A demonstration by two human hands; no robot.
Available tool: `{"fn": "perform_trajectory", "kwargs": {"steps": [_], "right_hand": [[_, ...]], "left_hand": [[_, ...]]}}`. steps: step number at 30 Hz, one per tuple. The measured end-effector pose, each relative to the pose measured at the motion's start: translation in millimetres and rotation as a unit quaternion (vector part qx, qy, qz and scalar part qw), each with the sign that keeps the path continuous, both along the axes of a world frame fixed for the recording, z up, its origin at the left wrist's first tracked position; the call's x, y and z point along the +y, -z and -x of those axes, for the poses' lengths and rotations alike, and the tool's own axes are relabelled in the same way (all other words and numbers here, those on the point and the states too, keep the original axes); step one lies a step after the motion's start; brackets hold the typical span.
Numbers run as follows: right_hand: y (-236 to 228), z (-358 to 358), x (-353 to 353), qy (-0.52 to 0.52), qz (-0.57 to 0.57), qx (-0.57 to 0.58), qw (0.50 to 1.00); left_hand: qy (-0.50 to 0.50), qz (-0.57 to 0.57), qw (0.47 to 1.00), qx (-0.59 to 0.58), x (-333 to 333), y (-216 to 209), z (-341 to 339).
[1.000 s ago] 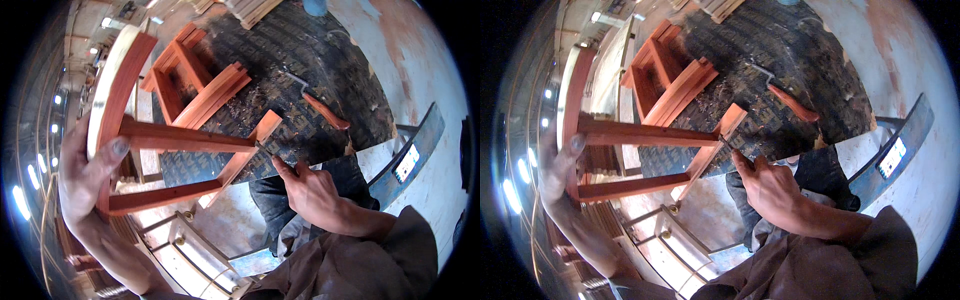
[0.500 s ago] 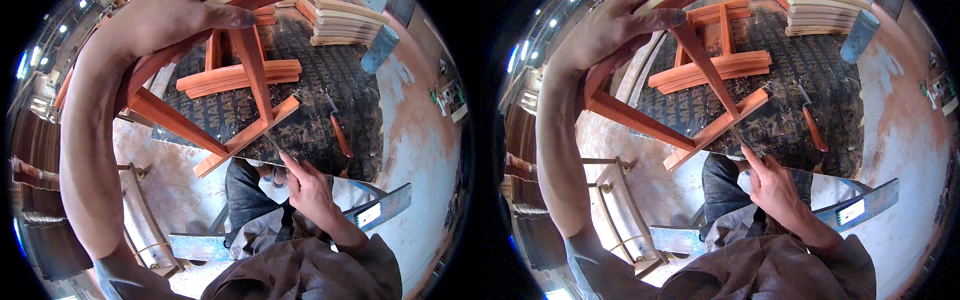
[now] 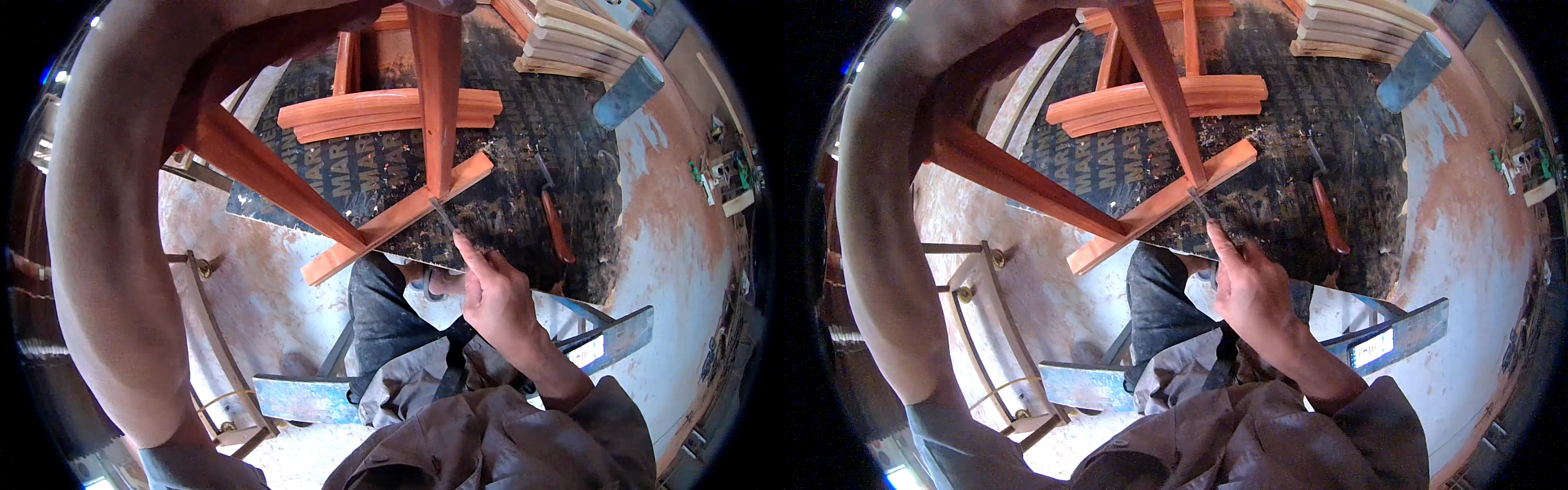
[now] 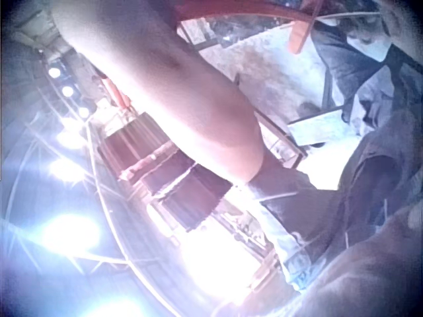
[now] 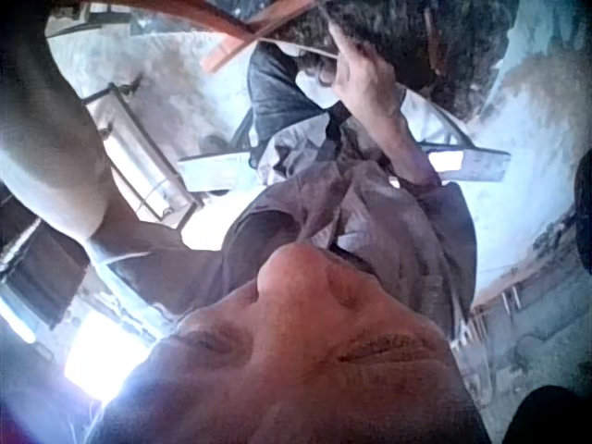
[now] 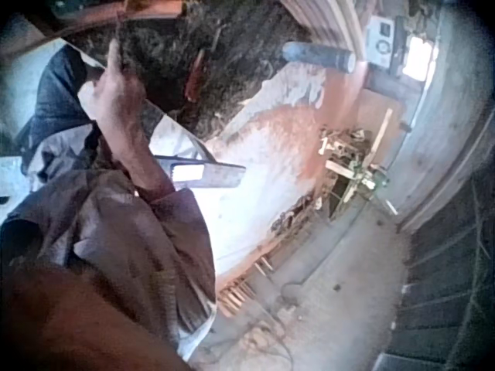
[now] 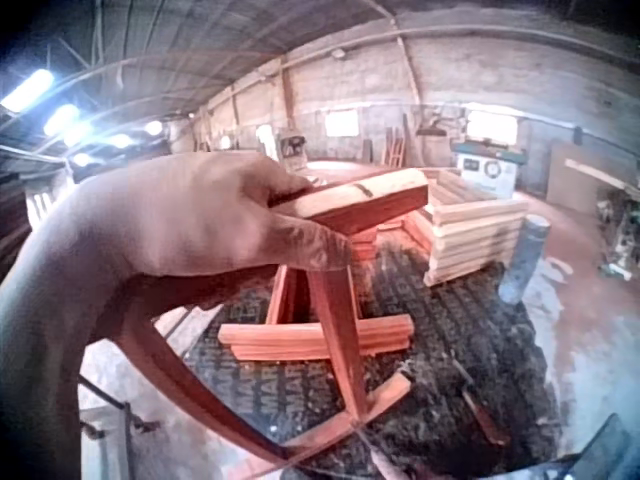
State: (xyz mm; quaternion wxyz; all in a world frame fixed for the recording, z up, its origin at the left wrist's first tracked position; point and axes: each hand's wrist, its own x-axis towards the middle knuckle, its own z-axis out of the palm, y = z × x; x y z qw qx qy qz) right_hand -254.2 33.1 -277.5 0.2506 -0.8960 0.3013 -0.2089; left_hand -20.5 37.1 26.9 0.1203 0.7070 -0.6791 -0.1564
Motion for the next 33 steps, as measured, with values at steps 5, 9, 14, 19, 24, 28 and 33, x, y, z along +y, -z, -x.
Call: {"fn": "perform_trajectory", "kwargs": {"steps": [5, 9, 14, 19, 24, 28, 33], "right_hand": [[5.8, -22.2, -10.9, -0.001, 0.002, 0.020, 1.000], [0.4, 2.2, -5.0, -0.008, 0.003, -0.027, 1.000], [-11.3, -10.1, -5.3, -0.021, -0.007, 0.045, 0.999], [-12.5, -12.5, -7.4, 0.023, -0.025, 0.059, 0.998], [-14.4, -17.8, -2.6, 0.017, -0.024, 0.056, 0.998], [-13.3, -18.9, -5.6, 0.014, -0.020, 0.052, 0.998], [-8.1, -6.7, 1.0, 0.016, 0.003, 0.043, 0.999]], "left_hand": [[0.005, -0.009, 1.000, 0.007, -13.1, 6.4, -10.5], [0.063, 0.119, 0.983, -0.123, -1.9, 26.2, -6.1], [-0.031, -0.066, 0.996, 0.042, -16.8, -2.4, 7.5], [0.071, 0.177, 0.962, -0.197, -10.8, 49.5, 3.2], [-0.071, 0.008, 0.995, -0.072, -8.4, 8.8, 4.0], [-0.169, 0.004, 0.983, -0.071, -22.9, 13.7, 24.9], [-0.050, 0.125, 0.971, -0.195, -12.2, 39.8, 15.4]]}}
